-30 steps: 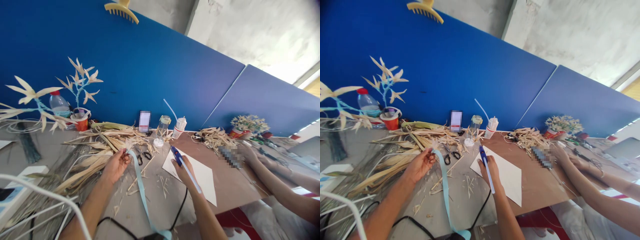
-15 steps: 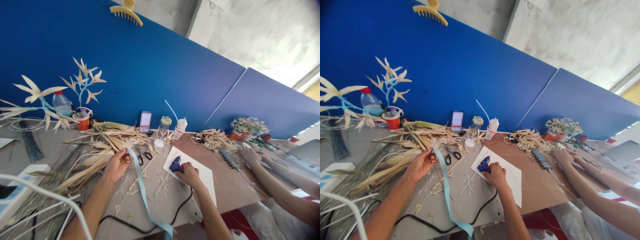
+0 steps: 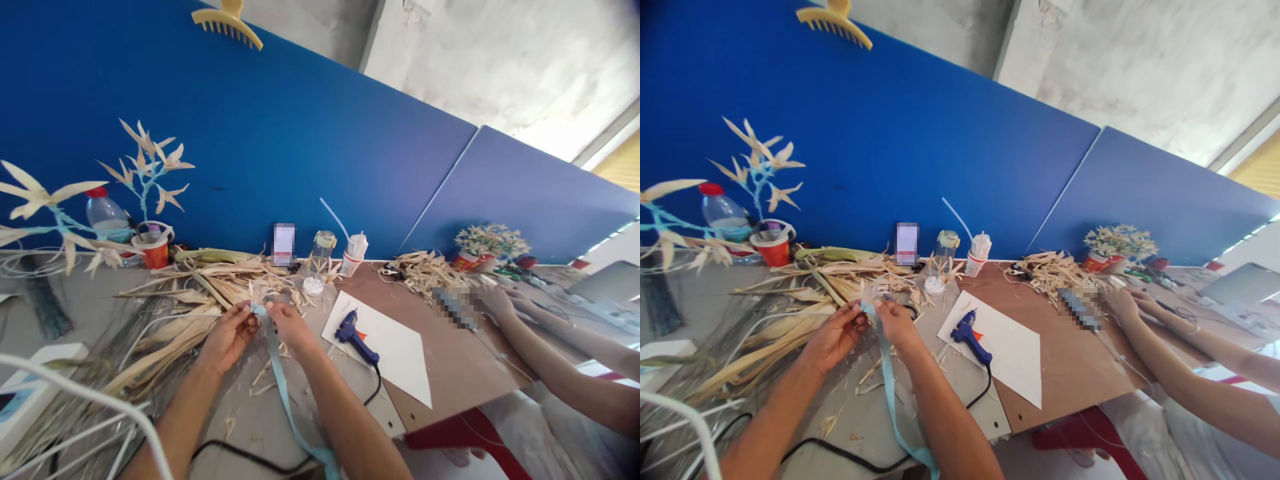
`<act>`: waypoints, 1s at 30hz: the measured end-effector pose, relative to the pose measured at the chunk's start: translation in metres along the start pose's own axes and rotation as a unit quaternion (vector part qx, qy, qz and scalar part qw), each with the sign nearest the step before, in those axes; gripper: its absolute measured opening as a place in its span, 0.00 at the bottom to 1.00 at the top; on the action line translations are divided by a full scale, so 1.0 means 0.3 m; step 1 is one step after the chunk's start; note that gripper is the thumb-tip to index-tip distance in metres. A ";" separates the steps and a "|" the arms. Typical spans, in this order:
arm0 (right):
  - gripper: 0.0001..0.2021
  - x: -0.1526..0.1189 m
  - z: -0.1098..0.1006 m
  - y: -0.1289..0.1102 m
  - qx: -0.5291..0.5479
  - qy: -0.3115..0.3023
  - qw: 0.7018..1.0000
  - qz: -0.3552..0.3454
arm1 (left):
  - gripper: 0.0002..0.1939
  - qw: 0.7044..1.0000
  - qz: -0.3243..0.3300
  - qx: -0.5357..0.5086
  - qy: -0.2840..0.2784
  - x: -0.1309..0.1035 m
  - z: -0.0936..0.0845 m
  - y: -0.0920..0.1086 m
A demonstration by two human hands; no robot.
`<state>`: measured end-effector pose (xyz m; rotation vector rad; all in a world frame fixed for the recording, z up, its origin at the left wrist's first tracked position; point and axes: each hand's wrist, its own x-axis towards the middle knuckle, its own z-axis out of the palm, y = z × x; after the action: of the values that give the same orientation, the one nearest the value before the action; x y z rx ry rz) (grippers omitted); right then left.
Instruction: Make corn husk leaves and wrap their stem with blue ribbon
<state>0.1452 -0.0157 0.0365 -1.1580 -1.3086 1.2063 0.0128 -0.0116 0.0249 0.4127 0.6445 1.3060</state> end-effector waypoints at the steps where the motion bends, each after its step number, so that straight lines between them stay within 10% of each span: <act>1: 0.17 0.009 0.016 0.010 0.031 -0.002 0.999 0.016 | 0.06 1.000 0.000 0.002 0.003 0.000 0.000 0.000; 9: 0.06 -0.001 0.014 0.021 0.115 0.030 0.990 0.072 | 0.07 0.999 0.018 0.033 0.027 0.003 0.011 -0.004; 19: 0.10 -0.058 0.070 -0.030 0.034 0.068 0.995 -0.070 | 0.11 0.996 0.067 0.032 0.051 -0.021 0.054 -0.001; 30: 0.07 -0.018 0.076 0.023 0.195 0.124 0.972 0.052 | 0.14 0.995 0.076 0.068 0.019 -0.035 0.079 -0.034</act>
<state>0.1229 -0.0222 0.0285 -1.0571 -0.7882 1.2794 0.0344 -0.0222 0.0388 0.5579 0.7476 1.4223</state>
